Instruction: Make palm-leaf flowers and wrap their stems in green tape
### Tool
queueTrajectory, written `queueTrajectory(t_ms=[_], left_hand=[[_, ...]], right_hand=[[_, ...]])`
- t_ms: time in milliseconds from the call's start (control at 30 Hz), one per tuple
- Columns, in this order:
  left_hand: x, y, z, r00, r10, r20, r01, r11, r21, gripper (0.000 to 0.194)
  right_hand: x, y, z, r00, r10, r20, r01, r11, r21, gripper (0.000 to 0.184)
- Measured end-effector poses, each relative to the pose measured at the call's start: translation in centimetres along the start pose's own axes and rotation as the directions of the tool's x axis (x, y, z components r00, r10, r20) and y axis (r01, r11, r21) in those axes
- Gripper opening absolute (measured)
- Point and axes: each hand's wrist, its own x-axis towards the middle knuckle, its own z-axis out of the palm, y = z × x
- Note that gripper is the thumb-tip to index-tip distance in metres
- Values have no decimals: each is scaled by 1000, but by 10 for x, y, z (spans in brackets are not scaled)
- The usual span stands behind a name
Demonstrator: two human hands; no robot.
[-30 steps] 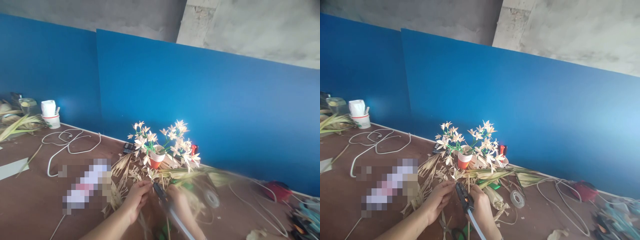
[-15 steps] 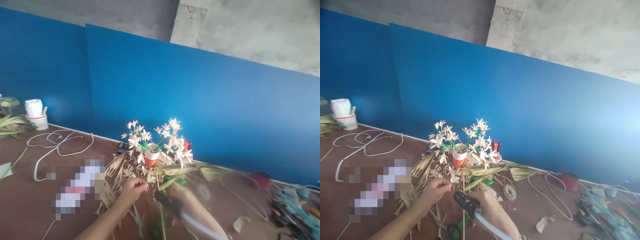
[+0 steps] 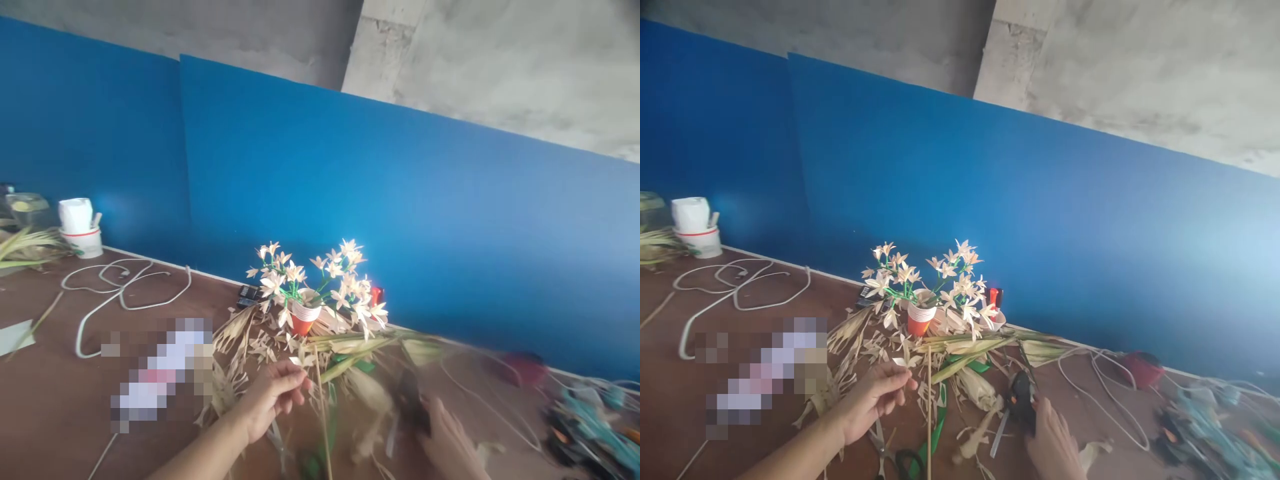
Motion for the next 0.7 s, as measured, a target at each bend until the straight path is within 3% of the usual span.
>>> queueTrajectory(t_ms=[100, 133, 200, 267, 333, 400, 500, 600, 700], left_hand=[[-4, -2, 1, 990, -51, 132, 44, 998, 53, 23], [-6, -2, 1, 976, -96, 198, 82, 994, 79, 22], [-11, -1, 1, 921, -195, 338, 156, 978, 138, 21], [-16, 0, -1, 852, -265, 452, 201, 962, 185, 22], [-19, 1, -5, 818, -289, 497, 219, 956, 195, 23], [-20, 0, -11, 831, -289, 475, 220, 956, 196, 24], [-18, -5, -19, 886, -238, 398, 166, 964, 208, 26], [-15, -7, -23, 924, -165, 346, 103, 976, 189, 25], [-17, -3, -21, 907, -212, 363, 149, 970, 194, 23]], right_hand=[[-2, -21, -16, 994, 67, -83, -73, 995, -70, 34], [-3, -34, -23, 990, 25, -142, -30, 999, -38, 33], [-5, -73, -35, 971, -132, -200, 151, 985, 82, 33], [-7, -120, -38, 915, -355, -194, 396, 883, 253, 26], [-8, -169, -34, 855, -496, -150, 511, 756, 410, 26], [-7, -212, -27, 823, -550, -141, 543, 692, 476, 24], [-4, -255, -18, 848, -521, -97, 507, 742, 438, 26], [0, -274, -11, 861, -503, -76, 485, 767, 420, 28], [3, -279, -7, 873, -484, -56, 459, 779, 428, 28]])
